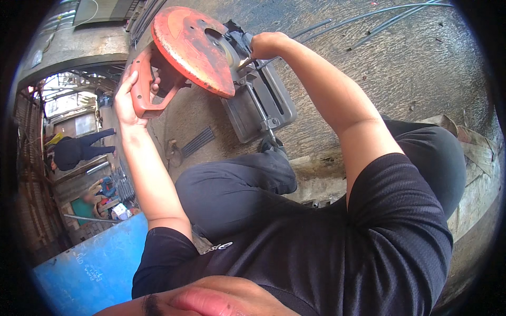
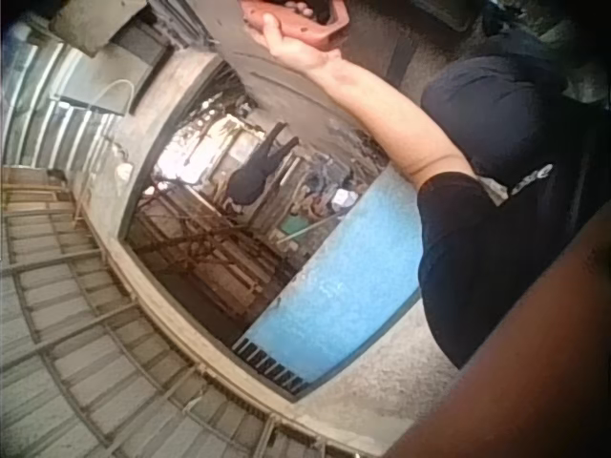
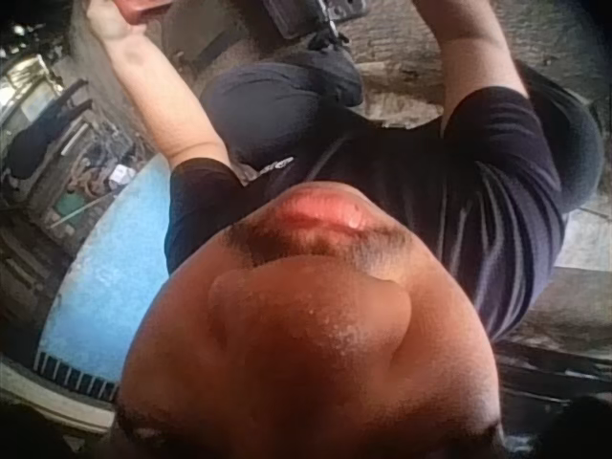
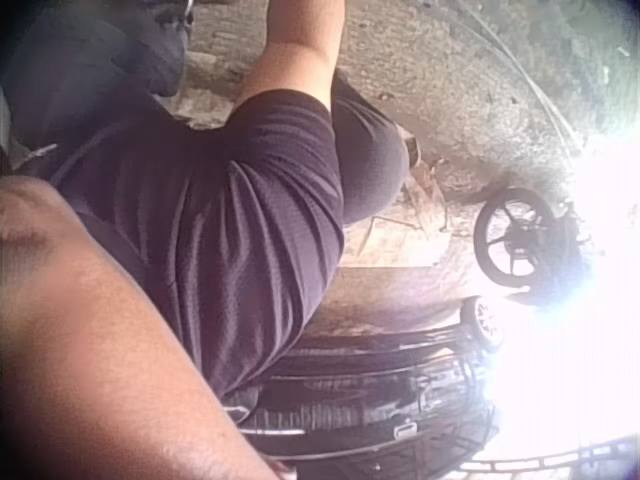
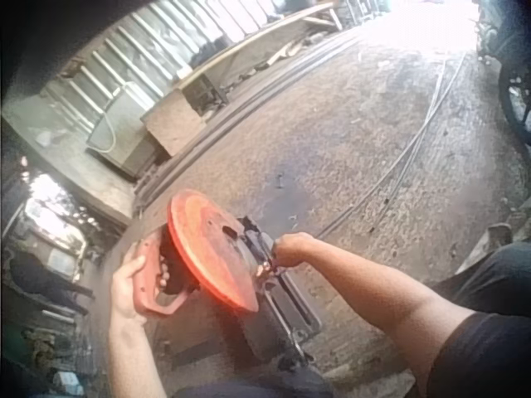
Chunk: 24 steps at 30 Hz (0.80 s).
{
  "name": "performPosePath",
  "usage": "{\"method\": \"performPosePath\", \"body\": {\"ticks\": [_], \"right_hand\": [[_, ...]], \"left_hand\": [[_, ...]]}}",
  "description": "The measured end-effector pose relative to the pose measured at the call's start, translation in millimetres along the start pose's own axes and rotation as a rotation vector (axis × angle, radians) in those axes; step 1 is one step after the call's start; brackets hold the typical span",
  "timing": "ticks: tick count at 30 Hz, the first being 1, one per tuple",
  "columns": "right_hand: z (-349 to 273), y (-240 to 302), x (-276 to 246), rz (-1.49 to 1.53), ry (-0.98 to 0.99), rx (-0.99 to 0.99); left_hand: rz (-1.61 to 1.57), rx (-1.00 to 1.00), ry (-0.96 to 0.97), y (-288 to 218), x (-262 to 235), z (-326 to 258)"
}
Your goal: Use a chop saw to cut metal rods to specific lengths.
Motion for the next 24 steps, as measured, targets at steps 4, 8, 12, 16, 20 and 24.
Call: {"method": "performPosePath", "body": {"ticks": [4, 8, 12, 16, 20, 24], "right_hand": [[-0.1, 0.5, -0.8, 0.001, -0.003, -0.014], [0.5, 0.0, 0.2, 0.007, 0.041, 0.001], [0.3, 0.8, -0.3, -0.008, 0.001, -0.033], [2.9, -1.6, 1.4, -0.001, -0.009, -0.023], [4.6, -2.2, 3.3, -0.013, 0.002, -0.036], [5.1, -2.4, 3.4, -0.006, 0.016, -0.025]], "left_hand": [[-0.002, 0.011, 0.006, 0.2, 0.8, -0.1], [0.001, 0.004, 0.019, 0.0, 0.8, 0.1], [0.003, 0.008, 0.014, -0.8, 0.9, -0.6], [-0.004, 0.008, -0.002, -0.8, 1.4, -0.5], [-0.005, 0.000, -0.011, 0.3, 0.0, 0.2], [0.000, 0.017, 0.010, -0.6, 1.6, -0.1]]}}
Point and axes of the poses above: each hand's wrist, its own z-axis towards the middle knuckle, its own x-axis out of the palm, y = z × x, the point moved 6 cm from there along z, towards the middle knuckle, and after that the axes turned 3 degrees about -z, right-handed, at the moved point
